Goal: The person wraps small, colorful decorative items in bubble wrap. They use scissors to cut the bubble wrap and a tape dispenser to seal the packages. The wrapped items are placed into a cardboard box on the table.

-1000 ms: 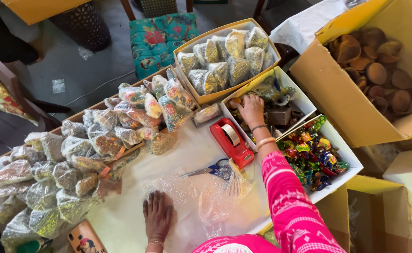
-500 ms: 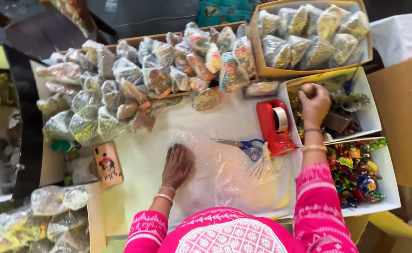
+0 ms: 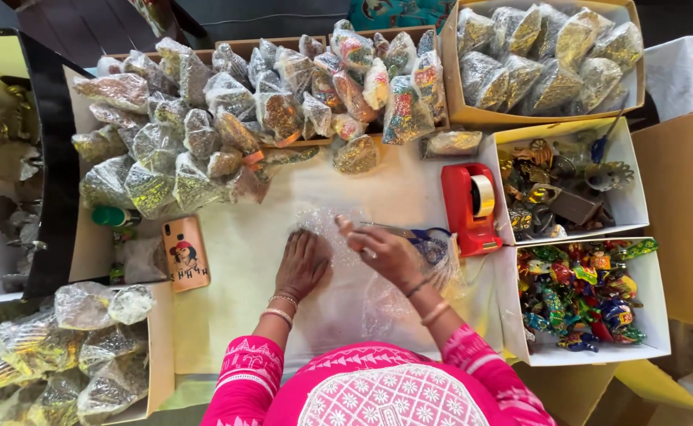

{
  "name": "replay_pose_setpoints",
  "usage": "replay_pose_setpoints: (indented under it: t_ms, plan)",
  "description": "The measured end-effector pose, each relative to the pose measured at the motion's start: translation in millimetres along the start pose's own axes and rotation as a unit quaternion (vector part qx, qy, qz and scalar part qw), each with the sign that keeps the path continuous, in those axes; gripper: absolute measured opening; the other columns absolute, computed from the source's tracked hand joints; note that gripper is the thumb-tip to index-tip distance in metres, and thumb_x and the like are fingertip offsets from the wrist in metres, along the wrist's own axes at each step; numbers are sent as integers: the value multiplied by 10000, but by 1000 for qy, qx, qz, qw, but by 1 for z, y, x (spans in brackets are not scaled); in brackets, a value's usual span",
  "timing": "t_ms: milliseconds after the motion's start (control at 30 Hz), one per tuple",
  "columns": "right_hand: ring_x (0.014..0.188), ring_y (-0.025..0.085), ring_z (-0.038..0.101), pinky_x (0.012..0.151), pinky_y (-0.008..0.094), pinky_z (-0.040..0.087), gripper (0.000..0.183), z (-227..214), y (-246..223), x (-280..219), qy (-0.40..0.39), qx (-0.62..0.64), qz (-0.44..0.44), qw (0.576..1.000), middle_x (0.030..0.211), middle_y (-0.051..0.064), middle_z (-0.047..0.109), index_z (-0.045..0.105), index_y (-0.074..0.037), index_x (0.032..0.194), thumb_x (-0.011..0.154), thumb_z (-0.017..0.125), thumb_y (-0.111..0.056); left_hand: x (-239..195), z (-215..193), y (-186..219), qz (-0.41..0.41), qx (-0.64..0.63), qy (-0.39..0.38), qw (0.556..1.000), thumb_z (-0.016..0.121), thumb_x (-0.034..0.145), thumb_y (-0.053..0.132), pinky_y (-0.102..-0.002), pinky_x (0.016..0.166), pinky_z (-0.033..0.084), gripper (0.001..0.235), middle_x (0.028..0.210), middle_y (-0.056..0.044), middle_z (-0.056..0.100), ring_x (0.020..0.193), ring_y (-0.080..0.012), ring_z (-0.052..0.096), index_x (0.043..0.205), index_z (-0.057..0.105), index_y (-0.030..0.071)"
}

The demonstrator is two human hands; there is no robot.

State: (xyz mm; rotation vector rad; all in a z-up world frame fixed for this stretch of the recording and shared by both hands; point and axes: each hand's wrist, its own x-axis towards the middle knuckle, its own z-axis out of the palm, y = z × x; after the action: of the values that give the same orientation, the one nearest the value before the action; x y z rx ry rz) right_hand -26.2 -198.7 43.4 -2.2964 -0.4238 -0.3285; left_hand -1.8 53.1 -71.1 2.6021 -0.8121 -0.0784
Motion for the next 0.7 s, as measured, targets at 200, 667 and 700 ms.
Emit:
replay_pose_setpoints:
  t_ms: [200, 667, 700]
  plan:
    - [1089, 305, 648, 936, 386, 542, 246, 38, 9, 2, -66, 11, -40, 997, 1144, 105, 688, 694, -36, 1139, 895, 704, -60, -1, 1, -1, 1, -14, 18, 1000, 631, 924, 425, -516, 1236, 240, 714, 1461, -246, 463, 1423, -418, 372, 1418, 445, -56]
    - [1212, 374, 562, 1064, 436, 476, 477, 26, 22, -37, -11, 18, 109, 994, 1249, 172, 582, 591, -50, 1258, 817, 773, -53, 0, -1, -2, 4, -23, 24, 999, 644, 914, 404, -511, 1241, 226, 704, 1462, -240, 470, 1427, -410, 369, 1417, 450, -48]
    - [1222, 333, 579, 1105, 425, 477, 415, 22, 25, -45, 6, -33, 114, 993, 1266, 134, 594, 605, -76, 1267, 889, 774, -87, 0, -3, -1, 1, -26, 18, 999, 648, 907, 399, -510, 1240, 223, 706, 1458, -243, 469, 1427, -410, 365, 1416, 449, -48]
